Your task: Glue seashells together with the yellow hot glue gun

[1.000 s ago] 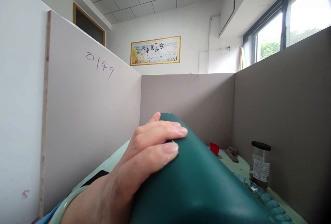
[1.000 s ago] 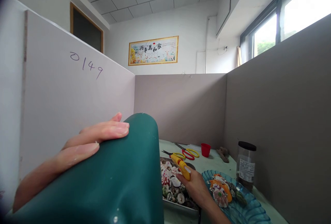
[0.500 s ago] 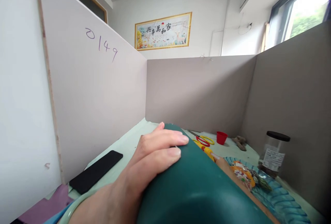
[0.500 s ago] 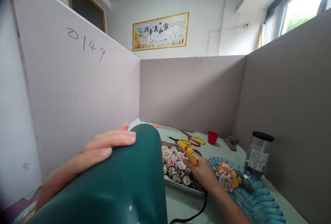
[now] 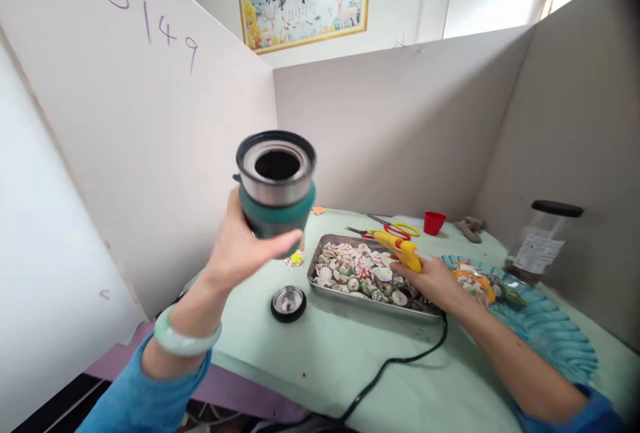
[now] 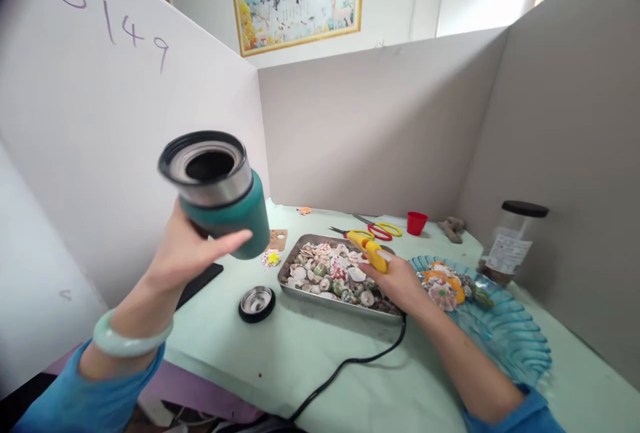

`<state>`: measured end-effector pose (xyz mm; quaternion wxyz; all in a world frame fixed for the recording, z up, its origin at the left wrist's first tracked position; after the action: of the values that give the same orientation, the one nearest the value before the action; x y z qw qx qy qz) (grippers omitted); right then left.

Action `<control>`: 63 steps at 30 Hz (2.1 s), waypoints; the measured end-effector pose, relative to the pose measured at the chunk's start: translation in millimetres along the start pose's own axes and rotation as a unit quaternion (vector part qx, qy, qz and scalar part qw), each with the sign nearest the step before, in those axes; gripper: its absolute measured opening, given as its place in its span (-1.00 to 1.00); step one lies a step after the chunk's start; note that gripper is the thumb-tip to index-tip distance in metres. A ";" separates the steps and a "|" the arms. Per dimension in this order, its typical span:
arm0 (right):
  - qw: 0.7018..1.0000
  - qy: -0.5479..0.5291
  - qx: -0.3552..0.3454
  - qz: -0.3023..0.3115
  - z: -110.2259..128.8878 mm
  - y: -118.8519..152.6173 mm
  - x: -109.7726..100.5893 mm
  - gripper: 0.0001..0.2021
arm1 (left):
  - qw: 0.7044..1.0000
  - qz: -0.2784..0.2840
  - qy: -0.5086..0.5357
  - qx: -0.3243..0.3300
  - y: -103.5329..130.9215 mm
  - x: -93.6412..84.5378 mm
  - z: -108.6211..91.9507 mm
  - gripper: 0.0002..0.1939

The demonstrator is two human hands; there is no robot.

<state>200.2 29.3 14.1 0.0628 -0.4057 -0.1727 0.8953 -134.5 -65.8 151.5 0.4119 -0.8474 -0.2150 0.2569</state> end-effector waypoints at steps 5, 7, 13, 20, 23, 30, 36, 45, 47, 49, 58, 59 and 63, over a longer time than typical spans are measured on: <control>1.000 -0.003 0.021 0.009 -3.3 0.2 1.7 -0.59 | 0.991 -0.035 -0.066 -0.113 -45.5 22.8 85.2 -0.16; 1.000 0.002 0.015 0.002 -2.8 0.1 0.8 -0.58 | 0.980 -0.053 -0.108 -0.157 -54.1 27.5 117.0 -0.16; 1.000 0.002 0.003 -0.009 -5.0 -1.2 1.2 -0.54 | 0.948 -0.082 -0.203 -0.233 -50.8 33.3 179.5 -0.15; 0.999 0.019 0.027 0.010 -4.5 -0.7 2.3 -0.55 | 0.931 -0.086 -0.204 -0.292 -43.4 24.8 209.8 -0.08; 1.000 0.020 0.018 0.010 -1.1 0.0 1.1 -0.56 | 0.931 -0.044 -0.217 -0.291 -41.0 25.4 202.6 -0.03; 1.000 0.012 0.024 0.014 -1.2 1.4 1.5 -0.55 | 0.954 0.022 -0.286 -0.084 -12.5 18.4 105.8 -0.07; 1.000 0.002 0.007 0.009 1.4 0.6 1.2 -0.55 | 0.802 0.553 -0.225 -0.011 76.1 79.2 76.1 -0.07; 1.000 0.005 0.001 0.004 -3.5 0.2 3.1 -0.59 | 0.821 0.530 -0.212 0.014 67.3 73.7 71.3 -0.24; 1.000 0.001 -0.002 0.004 -3.3 0.4 3.2 -0.59 | 0.887 0.416 -0.199 0.004 28.8 55.2 63.5 -0.33; 1.000 0.001 0.001 0.000 -3.1 0.6 2.5 -0.59 | 0.952 0.237 -0.194 0.002 -18.5 29.4 56.8 -0.37; 1.000 -0.007 -0.009 -0.003 -1.7 -0.9 3.6 -0.58 | 0.957 -0.108 -0.252 -0.091 -136.8 -4.2 114.8 -0.37; 1.000 -0.010 -0.011 -0.004 -2.2 -1.2 4.3 -0.58 | 0.954 -0.096 -0.260 -0.111 -136.9 -1.9 123.7 -0.38; 0.999 -0.027 -0.018 -0.005 -2.8 -1.3 5.6 -0.56 | 0.948 -0.078 -0.283 -0.124 -129.4 2.8 137.1 -0.42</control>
<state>198.6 32.6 9.0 0.0549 -0.3813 -0.1928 0.9025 -236.0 90.0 183.0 0.2450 -0.7649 -0.4182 0.4244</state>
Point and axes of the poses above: each hand's wrist, its own y-axis away from the middle knuckle, its own x-axis out of the palm, z = x × y, the point moved 7 cm from there along -y, towards the middle knuckle, and after that the axes turned 1 degree about z, right-handed, at the moved point
